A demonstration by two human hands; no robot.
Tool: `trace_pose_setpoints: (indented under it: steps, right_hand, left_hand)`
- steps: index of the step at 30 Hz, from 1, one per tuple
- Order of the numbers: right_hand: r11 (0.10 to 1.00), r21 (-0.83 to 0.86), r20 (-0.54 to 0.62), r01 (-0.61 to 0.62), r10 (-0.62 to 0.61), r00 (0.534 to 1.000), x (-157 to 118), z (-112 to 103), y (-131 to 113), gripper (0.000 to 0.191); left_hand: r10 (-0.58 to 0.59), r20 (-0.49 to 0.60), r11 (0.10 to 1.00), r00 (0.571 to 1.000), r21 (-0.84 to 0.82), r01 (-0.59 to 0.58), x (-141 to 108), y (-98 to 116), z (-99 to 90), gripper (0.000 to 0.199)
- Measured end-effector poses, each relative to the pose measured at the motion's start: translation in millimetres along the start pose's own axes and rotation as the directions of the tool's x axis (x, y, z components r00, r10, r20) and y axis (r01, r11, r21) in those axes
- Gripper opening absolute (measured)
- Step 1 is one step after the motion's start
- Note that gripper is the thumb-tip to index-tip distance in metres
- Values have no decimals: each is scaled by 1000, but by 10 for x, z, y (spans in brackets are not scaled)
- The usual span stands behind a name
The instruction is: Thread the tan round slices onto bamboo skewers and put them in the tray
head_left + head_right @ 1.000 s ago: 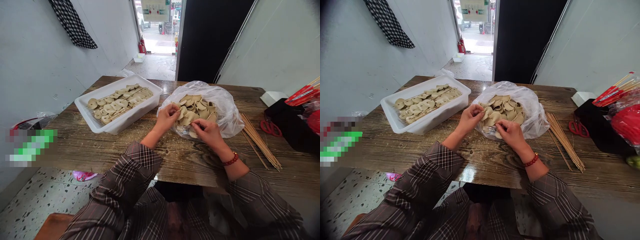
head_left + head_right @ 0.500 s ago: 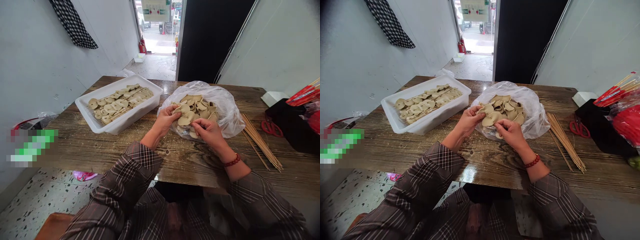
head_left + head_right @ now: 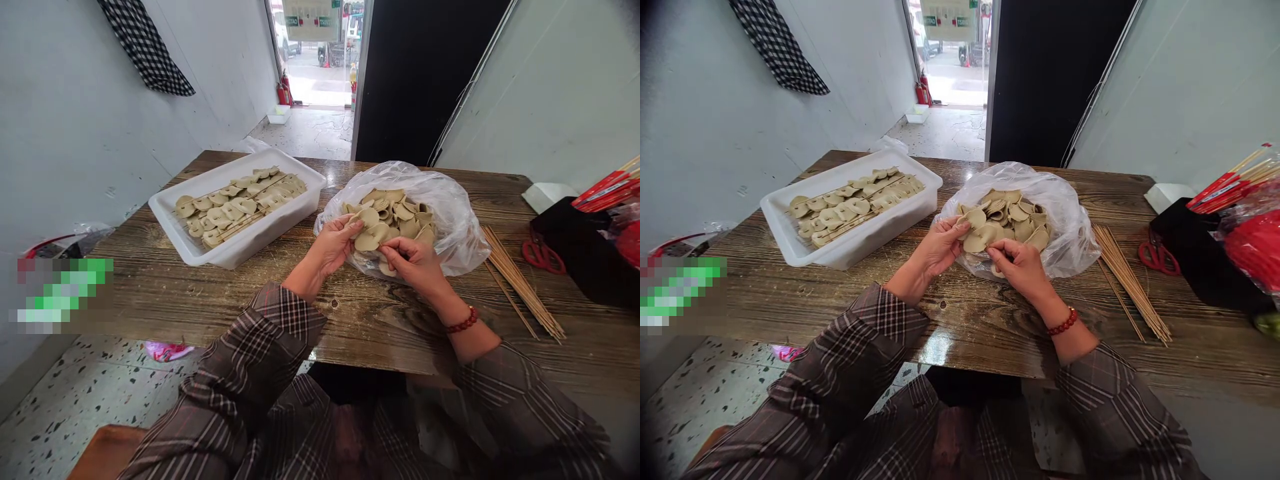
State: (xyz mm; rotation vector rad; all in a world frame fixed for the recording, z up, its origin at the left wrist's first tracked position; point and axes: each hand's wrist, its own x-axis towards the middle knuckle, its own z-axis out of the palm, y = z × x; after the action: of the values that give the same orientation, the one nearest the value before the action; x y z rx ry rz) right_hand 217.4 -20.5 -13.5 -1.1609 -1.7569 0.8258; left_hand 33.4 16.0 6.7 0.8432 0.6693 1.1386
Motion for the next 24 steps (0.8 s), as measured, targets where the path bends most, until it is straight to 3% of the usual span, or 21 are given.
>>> trace_pose_setpoints:
  steps: [9,24]
  right_hand:
    - [984,-159,-5,87,-89,996,0,-18,-3,25]
    - [981,-167,-51,102,-112,992,3,7,-29,25]
  left_hand:
    - [79,-83,997,993,16,-77,37,45,-77,30]
    - [73,-28,997,997,2,-73,8,-58,15,34]
